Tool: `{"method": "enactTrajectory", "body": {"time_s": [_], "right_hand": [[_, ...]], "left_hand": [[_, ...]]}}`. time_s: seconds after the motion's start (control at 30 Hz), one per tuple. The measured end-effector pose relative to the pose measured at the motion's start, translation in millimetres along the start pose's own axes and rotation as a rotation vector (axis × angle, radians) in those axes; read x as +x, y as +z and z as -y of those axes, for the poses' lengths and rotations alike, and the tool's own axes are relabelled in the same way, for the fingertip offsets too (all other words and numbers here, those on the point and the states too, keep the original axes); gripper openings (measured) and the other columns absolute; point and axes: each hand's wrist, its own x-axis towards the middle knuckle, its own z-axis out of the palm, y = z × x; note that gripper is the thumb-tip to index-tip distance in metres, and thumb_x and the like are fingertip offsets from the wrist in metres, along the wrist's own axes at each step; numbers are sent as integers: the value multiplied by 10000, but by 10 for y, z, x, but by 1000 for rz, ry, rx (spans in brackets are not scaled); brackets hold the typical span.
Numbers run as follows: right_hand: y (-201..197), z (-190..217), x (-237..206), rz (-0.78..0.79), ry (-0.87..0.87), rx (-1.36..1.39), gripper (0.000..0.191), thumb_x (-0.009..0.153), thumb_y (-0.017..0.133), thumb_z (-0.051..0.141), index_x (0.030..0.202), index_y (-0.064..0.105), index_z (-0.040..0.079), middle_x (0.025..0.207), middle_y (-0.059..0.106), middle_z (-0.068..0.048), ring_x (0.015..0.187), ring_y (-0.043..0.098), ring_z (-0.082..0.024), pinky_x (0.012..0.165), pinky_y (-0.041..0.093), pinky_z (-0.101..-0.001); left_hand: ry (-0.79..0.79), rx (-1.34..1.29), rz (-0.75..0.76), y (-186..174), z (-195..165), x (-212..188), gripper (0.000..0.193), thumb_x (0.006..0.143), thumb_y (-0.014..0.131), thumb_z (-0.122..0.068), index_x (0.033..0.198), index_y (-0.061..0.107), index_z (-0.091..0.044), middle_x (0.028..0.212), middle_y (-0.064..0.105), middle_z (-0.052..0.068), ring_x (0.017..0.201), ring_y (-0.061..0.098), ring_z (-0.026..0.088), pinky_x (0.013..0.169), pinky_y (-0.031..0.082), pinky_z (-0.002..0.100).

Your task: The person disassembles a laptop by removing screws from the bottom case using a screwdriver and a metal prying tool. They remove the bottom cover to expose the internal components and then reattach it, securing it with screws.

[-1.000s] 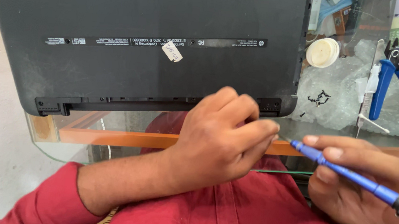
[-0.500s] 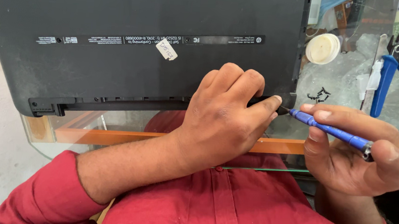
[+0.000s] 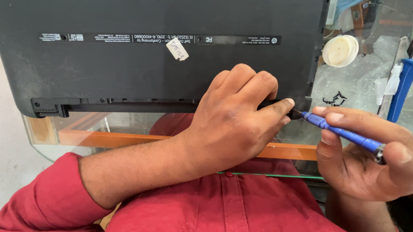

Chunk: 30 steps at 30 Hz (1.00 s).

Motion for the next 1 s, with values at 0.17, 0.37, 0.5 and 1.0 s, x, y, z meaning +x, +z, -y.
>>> {"method": "enactTrajectory", "body": {"time_s": [0.17, 0.37, 0.5, 1.0], "right_hand": [[-3, 50, -51, -22, 69, -62, 826, 1071, 654, -77, 1675, 230, 294, 1189, 620, -223, 975, 766, -297, 912, 650, -409], [-8, 44, -47, -5, 41, -67, 829, 1059, 650, -79, 1673, 224, 279, 1166, 623, -224, 961, 769, -303, 891, 648, -406], [-5, 50, -39, -4, 43, -76, 832, 1067, 651, -78, 1679, 219, 284, 1170, 629, -223, 966, 771, -304, 892, 649, -403], [46, 67, -94, -45, 74, -76, 802, 1102, 659, -53, 1681, 234, 303, 1193, 627, -216, 985, 764, -278, 911, 653, -406]], "left_hand": [[-2, -16, -13, 2, 4, -3, 201, 932, 811, -188, 1100, 769, -87, 1029, 526, 19, 956, 498, 209, 813, 406, 359], [11, -14, -29, 15, 14, -2, 185, 926, 814, -181, 1080, 773, -87, 1014, 517, 18, 971, 492, 218, 788, 397, 357], [16, -6, -28, 18, 18, -5, 197, 913, 816, -185, 1078, 775, -85, 1015, 516, 22, 987, 490, 225, 788, 396, 360], [23, -1, -29, 24, 23, -7, 202, 917, 814, -183, 1088, 771, -85, 1021, 515, 21, 945, 488, 210, 794, 398, 356]]}}
